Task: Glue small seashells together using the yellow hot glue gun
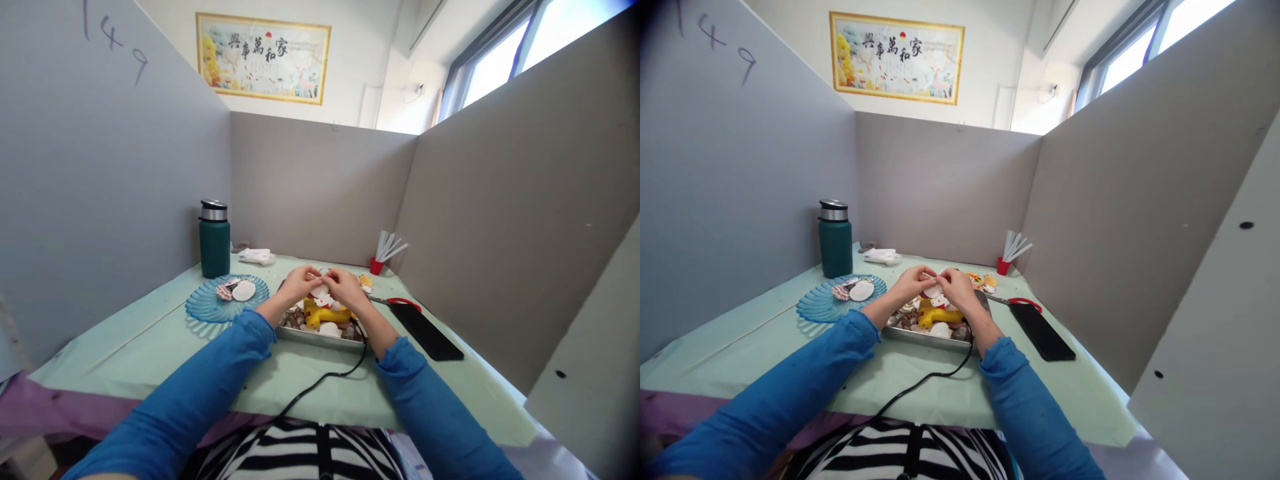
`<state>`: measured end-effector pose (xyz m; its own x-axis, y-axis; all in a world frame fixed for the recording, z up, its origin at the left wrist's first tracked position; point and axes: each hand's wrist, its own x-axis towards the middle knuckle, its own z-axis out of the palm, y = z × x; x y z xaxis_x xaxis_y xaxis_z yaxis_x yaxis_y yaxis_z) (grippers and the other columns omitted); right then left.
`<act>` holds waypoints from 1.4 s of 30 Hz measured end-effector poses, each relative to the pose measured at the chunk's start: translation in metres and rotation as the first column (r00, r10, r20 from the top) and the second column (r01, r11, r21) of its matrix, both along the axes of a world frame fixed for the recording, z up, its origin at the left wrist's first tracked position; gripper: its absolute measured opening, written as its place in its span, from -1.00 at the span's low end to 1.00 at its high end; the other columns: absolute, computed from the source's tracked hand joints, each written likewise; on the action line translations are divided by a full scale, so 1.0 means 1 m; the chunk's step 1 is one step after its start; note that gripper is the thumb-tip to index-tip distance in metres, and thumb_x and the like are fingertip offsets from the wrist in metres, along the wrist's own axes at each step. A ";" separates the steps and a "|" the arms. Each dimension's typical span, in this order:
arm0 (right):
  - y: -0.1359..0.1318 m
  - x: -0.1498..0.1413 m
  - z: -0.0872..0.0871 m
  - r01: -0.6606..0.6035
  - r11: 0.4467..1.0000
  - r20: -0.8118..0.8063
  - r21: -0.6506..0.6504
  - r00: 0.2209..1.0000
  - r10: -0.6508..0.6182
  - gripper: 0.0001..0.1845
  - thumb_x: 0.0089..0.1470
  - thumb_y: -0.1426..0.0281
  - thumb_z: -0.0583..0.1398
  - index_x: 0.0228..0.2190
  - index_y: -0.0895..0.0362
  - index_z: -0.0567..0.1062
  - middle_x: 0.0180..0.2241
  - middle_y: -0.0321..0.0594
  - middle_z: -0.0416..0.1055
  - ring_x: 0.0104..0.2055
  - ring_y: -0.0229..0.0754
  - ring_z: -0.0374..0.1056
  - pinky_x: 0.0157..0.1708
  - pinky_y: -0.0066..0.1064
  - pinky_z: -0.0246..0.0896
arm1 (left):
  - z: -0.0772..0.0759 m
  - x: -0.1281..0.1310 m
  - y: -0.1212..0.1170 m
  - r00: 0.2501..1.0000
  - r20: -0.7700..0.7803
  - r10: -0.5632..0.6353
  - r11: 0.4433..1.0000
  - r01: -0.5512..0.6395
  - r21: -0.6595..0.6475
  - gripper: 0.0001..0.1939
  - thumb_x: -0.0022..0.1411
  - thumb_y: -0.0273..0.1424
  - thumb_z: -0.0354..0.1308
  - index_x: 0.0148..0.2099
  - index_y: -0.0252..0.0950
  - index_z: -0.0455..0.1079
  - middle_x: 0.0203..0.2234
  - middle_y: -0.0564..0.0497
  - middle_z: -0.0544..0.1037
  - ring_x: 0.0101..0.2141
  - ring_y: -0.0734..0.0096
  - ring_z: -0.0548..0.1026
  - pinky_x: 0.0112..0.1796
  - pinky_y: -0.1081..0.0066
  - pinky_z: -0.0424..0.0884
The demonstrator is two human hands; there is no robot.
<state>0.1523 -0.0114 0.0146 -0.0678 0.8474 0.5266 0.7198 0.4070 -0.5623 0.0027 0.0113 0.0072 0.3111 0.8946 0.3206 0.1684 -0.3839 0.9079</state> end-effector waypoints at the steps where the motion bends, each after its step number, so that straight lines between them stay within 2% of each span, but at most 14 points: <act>1: -0.001 0.000 -0.002 -0.002 1.000 -0.001 0.015 1.000 0.002 -0.80 0.01 0.35 0.10 -0.48 0.16 0.49 -0.63 -0.30 0.40 -0.57 -0.30 0.28 -0.54 -0.52 0.07 | 0.001 0.000 -0.002 0.999 0.022 -0.026 0.999 0.027 -0.040 -0.76 0.06 -0.39 0.21 -0.21 -0.36 0.34 -0.57 0.06 0.48 -0.54 0.43 0.47 -0.56 0.48 0.40; 6: -0.008 0.002 -0.007 -0.001 0.998 -0.019 0.065 1.000 0.002 -0.78 0.02 0.33 0.10 -0.49 0.17 0.48 -0.60 -0.29 0.40 -0.54 -0.29 0.28 -0.51 -0.51 0.08 | 0.002 -0.002 -0.008 0.994 0.091 -0.063 0.987 0.076 -0.141 -0.65 -0.03 -0.31 0.31 -0.22 -0.38 0.35 -0.53 0.02 0.49 -0.53 0.43 0.47 -0.58 0.47 0.41; 12: -0.011 0.007 -0.007 -0.021 0.998 -0.029 0.051 0.999 0.023 -0.77 0.03 0.29 0.10 -0.51 0.16 0.46 -0.64 -0.31 0.36 -0.56 -0.29 0.28 -0.51 -0.51 0.09 | 0.004 -0.003 -0.013 0.983 0.146 -0.109 0.980 0.131 -0.149 -0.70 -0.04 -0.29 0.31 -0.31 -0.41 0.40 -0.49 0.01 0.45 -0.46 0.47 0.43 -0.54 0.48 0.45; 17: -0.013 0.010 -0.007 -0.111 0.994 -0.165 -0.020 0.980 0.106 -0.75 0.05 0.24 0.08 -0.49 0.16 0.41 -0.70 -0.37 0.29 -0.63 -0.32 0.24 -0.56 -0.53 0.10 | 0.008 -0.001 -0.017 0.979 0.182 -0.089 0.984 0.115 -0.137 -0.68 -0.09 -0.30 0.34 -0.33 -0.41 0.41 -0.49 0.01 0.43 -0.46 0.50 0.40 -0.53 0.49 0.45; 21: -0.015 0.010 -0.007 -0.161 0.986 -0.249 -0.029 0.957 0.149 -0.73 0.08 0.22 0.04 -0.47 0.15 0.38 -0.71 -0.38 0.27 -0.67 -0.33 0.21 -0.61 -0.54 0.10 | 0.008 -0.002 -0.017 0.974 0.218 -0.053 0.988 0.083 -0.130 -0.68 -0.08 -0.30 0.33 -0.31 -0.41 0.41 -0.48 0.00 0.44 -0.43 0.47 0.41 -0.52 0.48 0.45; 32: -0.016 0.015 -0.008 -0.097 0.992 -0.081 0.079 0.991 0.103 -0.74 0.10 0.28 0.04 -0.44 0.16 0.44 -0.65 -0.36 0.33 -0.60 -0.32 0.26 -0.51 -0.52 0.11 | 0.009 -0.001 -0.020 0.971 0.218 -0.094 0.983 0.125 -0.136 -0.64 -0.17 -0.34 0.38 -0.31 -0.40 0.40 -0.51 0.04 0.43 -0.47 0.51 0.40 -0.52 0.49 0.44; 42: -0.017 0.011 -0.007 -0.095 0.979 0.029 0.183 0.995 0.091 -0.77 0.08 0.34 0.06 -0.43 0.16 0.48 -0.54 -0.31 0.40 -0.49 -0.30 0.25 -0.44 -0.50 0.06 | 0.009 -0.005 -0.018 0.978 0.195 -0.081 0.989 0.103 -0.109 -0.65 -0.17 -0.31 0.37 -0.34 -0.39 0.42 -0.52 0.03 0.45 -0.45 0.48 0.43 -0.54 0.50 0.44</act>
